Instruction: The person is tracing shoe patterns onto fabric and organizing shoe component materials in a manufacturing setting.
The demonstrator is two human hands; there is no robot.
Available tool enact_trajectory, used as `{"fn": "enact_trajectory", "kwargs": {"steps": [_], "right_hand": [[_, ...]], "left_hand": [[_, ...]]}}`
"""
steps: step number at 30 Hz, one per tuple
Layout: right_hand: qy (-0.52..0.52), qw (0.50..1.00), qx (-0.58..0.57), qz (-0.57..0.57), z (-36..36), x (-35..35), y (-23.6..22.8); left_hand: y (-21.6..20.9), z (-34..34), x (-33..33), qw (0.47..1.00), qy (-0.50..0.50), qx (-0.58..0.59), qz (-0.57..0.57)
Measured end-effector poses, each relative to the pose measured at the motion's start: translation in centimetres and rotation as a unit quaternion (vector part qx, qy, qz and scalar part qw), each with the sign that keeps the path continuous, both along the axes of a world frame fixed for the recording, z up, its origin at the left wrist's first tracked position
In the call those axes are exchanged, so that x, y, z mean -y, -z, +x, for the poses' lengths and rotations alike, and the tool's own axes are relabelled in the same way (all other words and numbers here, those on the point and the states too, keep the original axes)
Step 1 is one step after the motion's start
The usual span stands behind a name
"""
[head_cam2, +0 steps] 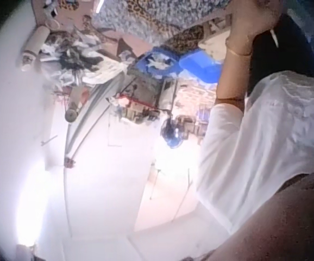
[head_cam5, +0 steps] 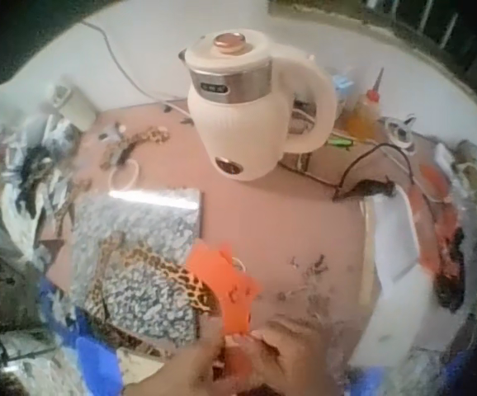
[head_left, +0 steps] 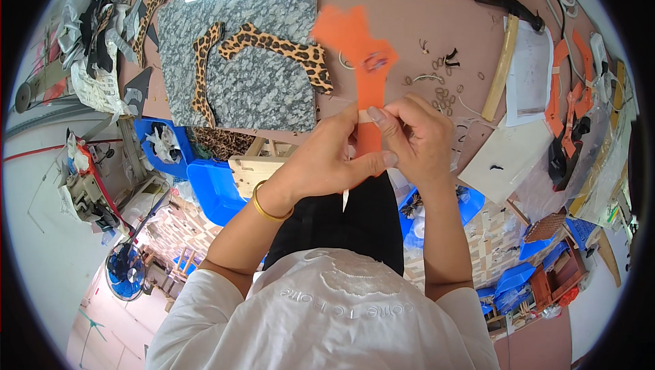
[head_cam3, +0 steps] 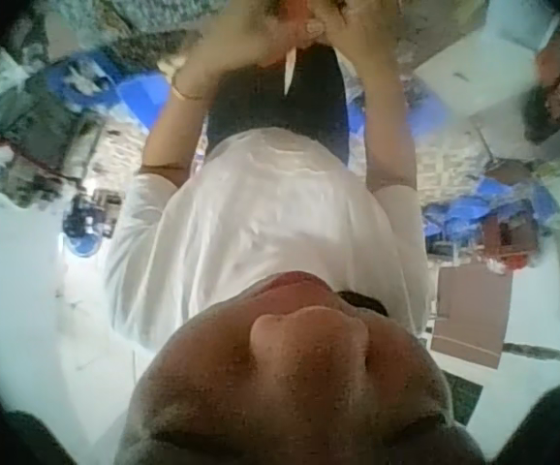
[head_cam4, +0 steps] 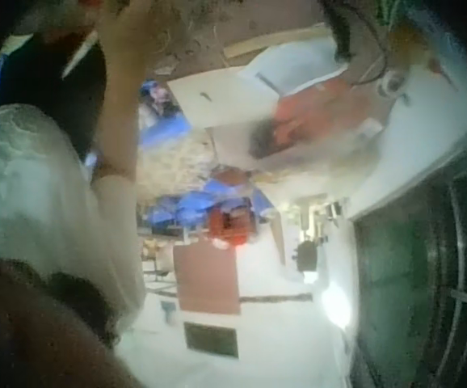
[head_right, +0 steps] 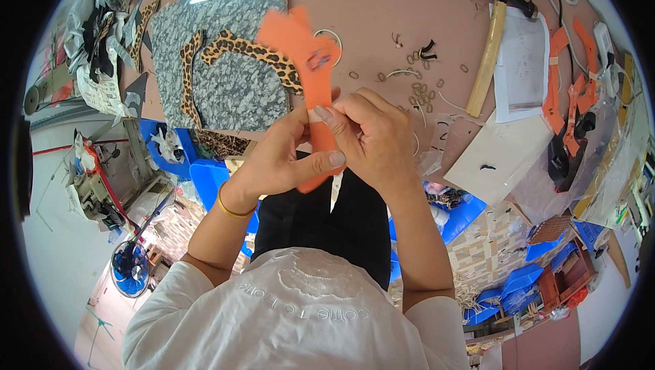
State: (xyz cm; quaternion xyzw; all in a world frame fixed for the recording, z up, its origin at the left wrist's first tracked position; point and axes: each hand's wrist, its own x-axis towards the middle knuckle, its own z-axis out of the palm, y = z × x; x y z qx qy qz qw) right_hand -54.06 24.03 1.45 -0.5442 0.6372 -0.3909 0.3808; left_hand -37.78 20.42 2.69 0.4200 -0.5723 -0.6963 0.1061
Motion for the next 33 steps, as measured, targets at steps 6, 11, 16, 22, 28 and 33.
{"fn": "enact_trajectory", "kwargs": {"steps": [6,11,16,22,28,33], "right_hand": [[0.053,0.998,-0.021,0.023,0.2,-0.5,1.2],[0.041,0.998,-0.036,0.034,0.9,-0.1,1.3],[0.005,0.999,-0.041,0.025,1.1,0.2,1.4],[-0.087,0.990,-0.104,-0.033,0.4,0.5,1.4],[-0.045,0.999,-0.011,0.003,0.2,1.3,0.5],[-0.045,0.979,-0.192,-0.046,1.2,1.8,-0.6]], "left_hand": [[-1.1,-0.9,0.5,0.987,0.045,0.132,-0.082],[-0.2,-1.1,0.1,0.981,0.065,0.097,-0.155],[-0.5,-1.3,1.0,0.986,0.056,0.117,-0.103],[0.0,0.2,1.5,0.991,0.015,0.023,0.132],[-0.2,0.0,2.1,0.996,-0.029,0.037,0.072],[0.6,-1.3,0.8,0.979,-0.029,0.089,-0.181]]}}
